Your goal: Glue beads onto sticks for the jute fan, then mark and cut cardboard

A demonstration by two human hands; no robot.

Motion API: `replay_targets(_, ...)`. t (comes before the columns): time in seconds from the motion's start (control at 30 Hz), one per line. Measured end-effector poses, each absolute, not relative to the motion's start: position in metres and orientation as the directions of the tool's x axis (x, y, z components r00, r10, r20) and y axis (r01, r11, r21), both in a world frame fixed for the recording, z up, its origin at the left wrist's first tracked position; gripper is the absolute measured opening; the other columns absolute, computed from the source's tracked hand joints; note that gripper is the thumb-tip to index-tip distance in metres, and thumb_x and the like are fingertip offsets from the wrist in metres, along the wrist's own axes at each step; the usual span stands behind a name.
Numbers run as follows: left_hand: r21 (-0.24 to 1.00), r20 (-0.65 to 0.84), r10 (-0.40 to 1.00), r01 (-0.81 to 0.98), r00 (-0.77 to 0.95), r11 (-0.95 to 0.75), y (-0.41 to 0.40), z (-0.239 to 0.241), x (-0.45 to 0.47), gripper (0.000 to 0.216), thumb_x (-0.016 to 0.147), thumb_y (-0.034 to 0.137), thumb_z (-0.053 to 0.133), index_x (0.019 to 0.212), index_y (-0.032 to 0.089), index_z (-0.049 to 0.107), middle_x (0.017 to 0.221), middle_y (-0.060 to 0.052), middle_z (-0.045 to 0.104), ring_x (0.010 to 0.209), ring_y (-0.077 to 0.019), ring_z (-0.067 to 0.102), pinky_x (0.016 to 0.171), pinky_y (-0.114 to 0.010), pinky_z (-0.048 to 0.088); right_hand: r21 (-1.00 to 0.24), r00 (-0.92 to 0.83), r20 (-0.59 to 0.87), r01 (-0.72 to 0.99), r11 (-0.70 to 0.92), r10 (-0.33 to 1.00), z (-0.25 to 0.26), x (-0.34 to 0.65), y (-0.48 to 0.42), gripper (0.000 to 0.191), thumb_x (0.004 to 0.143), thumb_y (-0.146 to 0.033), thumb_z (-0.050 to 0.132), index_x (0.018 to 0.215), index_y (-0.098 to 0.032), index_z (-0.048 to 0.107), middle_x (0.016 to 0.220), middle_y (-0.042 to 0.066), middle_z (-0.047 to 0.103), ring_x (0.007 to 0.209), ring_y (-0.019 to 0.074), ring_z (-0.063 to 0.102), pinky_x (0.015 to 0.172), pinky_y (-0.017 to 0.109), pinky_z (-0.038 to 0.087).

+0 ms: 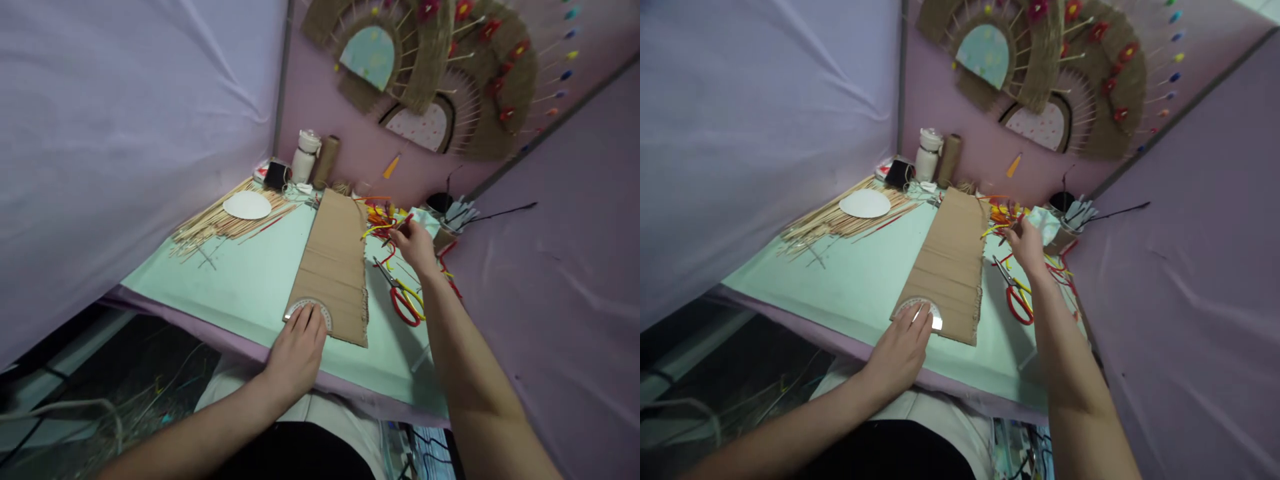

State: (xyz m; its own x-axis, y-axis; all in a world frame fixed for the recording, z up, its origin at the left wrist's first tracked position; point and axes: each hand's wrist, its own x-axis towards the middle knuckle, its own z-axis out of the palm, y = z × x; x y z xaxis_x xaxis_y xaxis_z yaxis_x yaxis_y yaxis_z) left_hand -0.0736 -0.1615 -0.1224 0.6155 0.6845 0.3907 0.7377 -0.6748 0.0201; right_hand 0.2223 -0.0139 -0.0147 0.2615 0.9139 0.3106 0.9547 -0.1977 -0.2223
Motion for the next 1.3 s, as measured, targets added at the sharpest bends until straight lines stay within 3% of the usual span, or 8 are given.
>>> replay_targets(0.07,0.018,0.374,0.684,0.733,0.626,-0.680,-0.162,-0.121,-0.074,0.043,0.086,0.015,0.044,0.126,0.007,0.058,0.136,-0.017,0.053,0.127,-0.0304,0.044,0.109,-0.044,0.031,-0.536,0.247,0.414,0.844,0.016,0.876,-0.017,0.199,-0.032,0.025,0.083,-0.039,0.060,0.083,-0.015,0.058,0.069,0.002,0.059,0.061,0.0146,0.050,0.056,0.026,0.039)
replay_targets(0.13,0.010,0.359,0.680,0.726,0.639,-0.687,-0.163,-0.121,-0.074,0.045,0.087,0.015,0.043,0.129,0.006,0.055,0.137,-0.019,0.052,0.128,-0.0305,0.044,0.110,-0.044,0.029,-0.742,0.218,0.402,0.647,0.177,0.889,-0.022,0.167,-0.049,0.027,0.080,-0.043,0.063,0.082,-0.017,0.056,0.066,-0.002,0.053,0.056,0.0112,0.044,0.053,0.024,0.036)
replay_targets(0.27,0.014,0.326,0.696,0.733,0.640,-0.680,-0.164,-0.120,-0.075,0.046,0.089,0.018,0.042,0.132,0.005,0.052,0.140,-0.019,0.050,0.131,-0.0302,0.041,0.112,-0.045,0.026,-0.901,0.042,0.248,0.378,0.215,0.968,-0.036,0.092,-0.075,0.027,0.088,-0.047,0.052,0.083,-0.021,0.048,0.060,-0.006,0.046,0.050,0.0093,0.041,0.049,0.022,0.035)
replay_targets(0.47,0.049,0.271,0.723,0.742,0.635,-0.669,-0.164,-0.117,-0.075,0.051,0.091,0.025,0.041,0.138,0.007,0.045,0.143,-0.019,0.046,0.133,-0.0309,0.039,0.112,-0.047,0.026,-0.934,-0.357,0.067,0.306,0.184,0.932,-0.050,0.033,-0.080,0.027,0.093,-0.040,0.046,0.082,-0.018,0.056,0.069,-0.002,0.053,0.058,0.0097,0.047,0.055,0.022,0.040)
replay_targets(0.57,0.047,0.244,0.725,0.739,0.644,-0.672,-0.165,-0.114,-0.075,0.051,0.091,0.024,0.040,0.139,0.007,0.045,0.145,-0.019,0.044,0.135,-0.0302,0.037,0.114,-0.048,0.024,-0.960,-0.503,-0.044,0.262,0.104,0.863,-0.054,0.032,-0.076,0.021,0.089,-0.039,0.054,0.089,-0.018,0.056,0.070,-0.002,0.053,0.059,0.0105,0.049,0.055,0.023,0.041)
replay_targets(0.67,0.055,0.234,0.728,0.739,0.644,-0.671,-0.165,-0.110,-0.076,0.050,0.092,0.025,0.039,0.137,0.005,0.046,0.143,-0.020,0.045,0.135,-0.0310,0.038,0.114,-0.047,0.025,-0.975,-0.498,-0.073,0.220,0.044,0.864,-0.059,0.033,-0.076,0.021,0.085,-0.037,0.059,0.093,-0.020,0.050,0.072,-0.003,0.053,0.061,0.0116,0.050,0.057,0.024,0.043)
replay_targets(0.93,0.122,0.243,0.725,0.721,0.644,-0.682,-0.165,-0.108,-0.077,0.046,0.091,0.024,0.042,0.134,0.008,0.048,0.137,-0.017,0.051,0.133,-0.0304,0.037,0.113,-0.047,0.025,-0.873,-0.461,0.060,0.406,0.270,0.885,-0.067,0.029,-0.080,0.009,0.085,-0.027,0.046,0.079,-0.020,0.046,0.071,-0.003,0.045,0.064,0.0118,0.042,0.061,0.025,0.039)
replay_targets(1.3,0.133,0.273,0.730,0.727,0.626,-0.673,-0.165,-0.111,-0.077,0.044,0.091,0.024,0.043,0.131,0.010,0.052,0.130,-0.014,0.056,0.131,-0.0313,0.040,0.112,-0.048,0.028,-0.854,-0.514,0.057,0.419,0.308,0.856,-0.069,0.027,-0.081,0.009,0.086,-0.027,0.046,0.080,-0.021,0.046,0.071,-0.003,0.048,0.064,0.0125,0.045,0.062,0.025,0.040)
